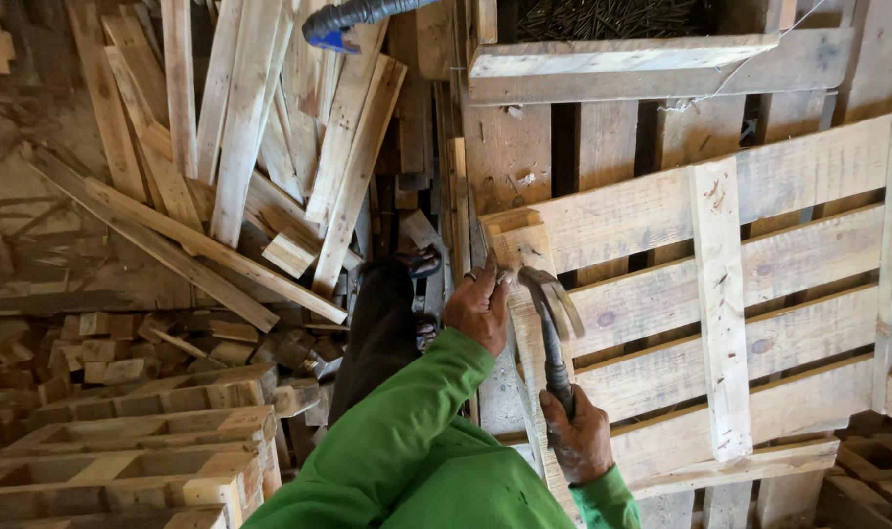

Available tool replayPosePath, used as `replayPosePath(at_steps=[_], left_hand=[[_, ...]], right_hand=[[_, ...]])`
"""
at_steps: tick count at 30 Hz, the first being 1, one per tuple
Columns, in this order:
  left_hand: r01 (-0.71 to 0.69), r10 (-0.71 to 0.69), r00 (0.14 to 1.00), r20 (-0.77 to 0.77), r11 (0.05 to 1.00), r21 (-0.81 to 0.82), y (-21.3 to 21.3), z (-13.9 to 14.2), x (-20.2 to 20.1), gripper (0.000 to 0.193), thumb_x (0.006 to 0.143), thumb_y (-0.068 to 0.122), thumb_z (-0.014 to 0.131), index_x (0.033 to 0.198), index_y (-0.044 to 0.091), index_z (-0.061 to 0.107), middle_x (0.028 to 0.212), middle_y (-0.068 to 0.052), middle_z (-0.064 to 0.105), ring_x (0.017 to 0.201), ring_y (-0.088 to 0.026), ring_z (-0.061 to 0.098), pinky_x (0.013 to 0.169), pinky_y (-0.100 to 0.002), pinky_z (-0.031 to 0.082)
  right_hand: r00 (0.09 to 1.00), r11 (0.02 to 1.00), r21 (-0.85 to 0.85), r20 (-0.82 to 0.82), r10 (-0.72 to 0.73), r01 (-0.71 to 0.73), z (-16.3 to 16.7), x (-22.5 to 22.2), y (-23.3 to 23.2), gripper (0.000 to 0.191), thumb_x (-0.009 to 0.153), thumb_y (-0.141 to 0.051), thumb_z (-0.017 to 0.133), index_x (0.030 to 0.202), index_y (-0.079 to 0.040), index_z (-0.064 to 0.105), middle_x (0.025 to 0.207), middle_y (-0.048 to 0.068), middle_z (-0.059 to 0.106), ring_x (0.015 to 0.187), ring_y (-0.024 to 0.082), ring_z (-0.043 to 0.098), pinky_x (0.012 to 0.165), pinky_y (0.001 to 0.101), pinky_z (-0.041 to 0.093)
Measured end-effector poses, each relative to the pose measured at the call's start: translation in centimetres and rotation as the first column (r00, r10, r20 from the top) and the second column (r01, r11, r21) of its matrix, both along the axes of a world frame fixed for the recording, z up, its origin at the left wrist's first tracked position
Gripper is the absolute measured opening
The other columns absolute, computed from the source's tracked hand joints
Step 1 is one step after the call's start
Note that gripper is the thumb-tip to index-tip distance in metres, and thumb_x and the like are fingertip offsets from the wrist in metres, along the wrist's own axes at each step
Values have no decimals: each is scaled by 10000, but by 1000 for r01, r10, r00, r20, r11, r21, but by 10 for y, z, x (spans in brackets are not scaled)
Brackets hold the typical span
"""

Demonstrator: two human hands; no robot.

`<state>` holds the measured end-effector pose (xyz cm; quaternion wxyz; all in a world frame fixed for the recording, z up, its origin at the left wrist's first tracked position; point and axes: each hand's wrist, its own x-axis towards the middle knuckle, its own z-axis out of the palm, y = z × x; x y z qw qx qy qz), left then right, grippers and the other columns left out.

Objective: The person repairs wooden pallets, hammering nails into boards and positioning wood blocks on the pallet deck. They use a crowbar to pry and reposition pallet parts, flip a pallet over, and continue hammering nails to secure loose boards.

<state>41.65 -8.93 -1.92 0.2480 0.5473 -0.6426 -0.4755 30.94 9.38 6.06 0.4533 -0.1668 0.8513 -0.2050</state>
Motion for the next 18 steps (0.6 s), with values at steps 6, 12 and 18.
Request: replayPosePath(at_steps=[6, 12, 18], left_hand=[[-113, 115, 990, -77, 993, 38, 2, 1, -6, 462, 968, 192, 688, 1424, 169, 616, 956, -209, 710, 825, -377, 699, 689, -459, 554], [-116, 104, 990, 93, 985, 130, -8, 19, -9, 456, 934, 312, 711, 1370, 185, 674, 822, -235, 683, 741, -382, 674, 682, -490, 521], [-389, 387, 914, 118, 762, 518, -43, 44, -39, 493, 1099, 394, 422, 1077, -21, 687, 923, -243, 713, 815, -407, 722, 753, -509, 554]], right_hand=[[992, 996, 57, -96, 76, -71, -4, 2, 1, 432, 919, -435, 683, 854, -9, 660, 537, 50, 622, 461, 131, 593, 467, 338, 486], [999, 1000, -8, -37, 6, -7, -2, 4, -4, 418, 878, -441, 709, 937, -28, 687, 545, 75, 598, 458, 147, 559, 446, 352, 480], [999, 1000, 16, -44, 14, -13, 1, 3, -4, 435, 915, -431, 687, 916, 4, 689, 551, 70, 601, 451, 142, 569, 441, 338, 481]])
